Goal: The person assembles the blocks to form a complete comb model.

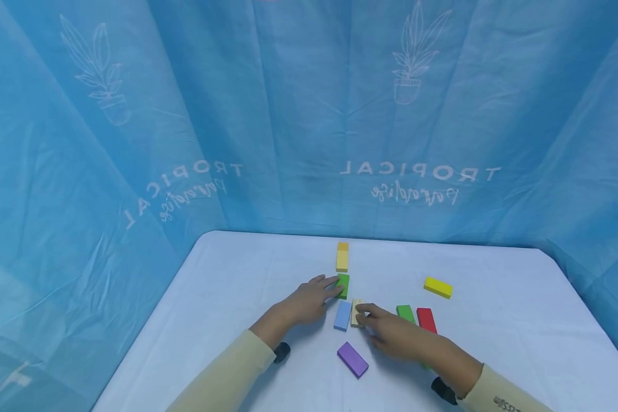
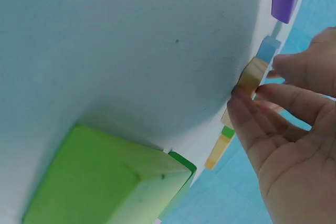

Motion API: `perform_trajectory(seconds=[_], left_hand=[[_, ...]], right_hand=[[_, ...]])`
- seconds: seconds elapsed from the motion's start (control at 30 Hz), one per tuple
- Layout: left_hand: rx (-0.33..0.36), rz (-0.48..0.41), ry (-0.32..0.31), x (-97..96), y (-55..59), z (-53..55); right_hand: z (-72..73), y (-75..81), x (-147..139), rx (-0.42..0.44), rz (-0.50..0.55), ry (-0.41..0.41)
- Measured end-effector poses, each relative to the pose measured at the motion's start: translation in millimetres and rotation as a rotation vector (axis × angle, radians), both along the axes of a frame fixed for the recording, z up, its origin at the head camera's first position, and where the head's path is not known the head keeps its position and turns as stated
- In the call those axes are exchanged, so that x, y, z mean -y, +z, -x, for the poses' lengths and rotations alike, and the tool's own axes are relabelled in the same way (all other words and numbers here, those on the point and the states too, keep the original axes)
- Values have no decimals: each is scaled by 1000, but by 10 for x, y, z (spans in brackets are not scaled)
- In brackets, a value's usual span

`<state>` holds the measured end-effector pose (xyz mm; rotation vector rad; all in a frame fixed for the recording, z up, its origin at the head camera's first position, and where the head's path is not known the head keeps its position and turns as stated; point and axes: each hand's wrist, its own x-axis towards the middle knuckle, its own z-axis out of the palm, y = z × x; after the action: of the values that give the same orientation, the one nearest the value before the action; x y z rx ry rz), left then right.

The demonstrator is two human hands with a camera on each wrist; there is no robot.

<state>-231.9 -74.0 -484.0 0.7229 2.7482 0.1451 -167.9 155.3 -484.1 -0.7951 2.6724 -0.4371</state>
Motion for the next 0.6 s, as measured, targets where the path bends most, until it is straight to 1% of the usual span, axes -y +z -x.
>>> perform_trajectory(seconds=[0.1,0.23,0.4,0.6], left_hand=[[5,17,-2,29,-6,0],[8,24,-11,39,13,-10],[10,13,-3,38,9,-4],[3,6,2,42,-18,21]], right_hand=[[-7,10,1,3,8,25],[-4,-7,14,31,10,49],[5,-39,36,36,-3,71],[25,-27,71,38,-3,89]])
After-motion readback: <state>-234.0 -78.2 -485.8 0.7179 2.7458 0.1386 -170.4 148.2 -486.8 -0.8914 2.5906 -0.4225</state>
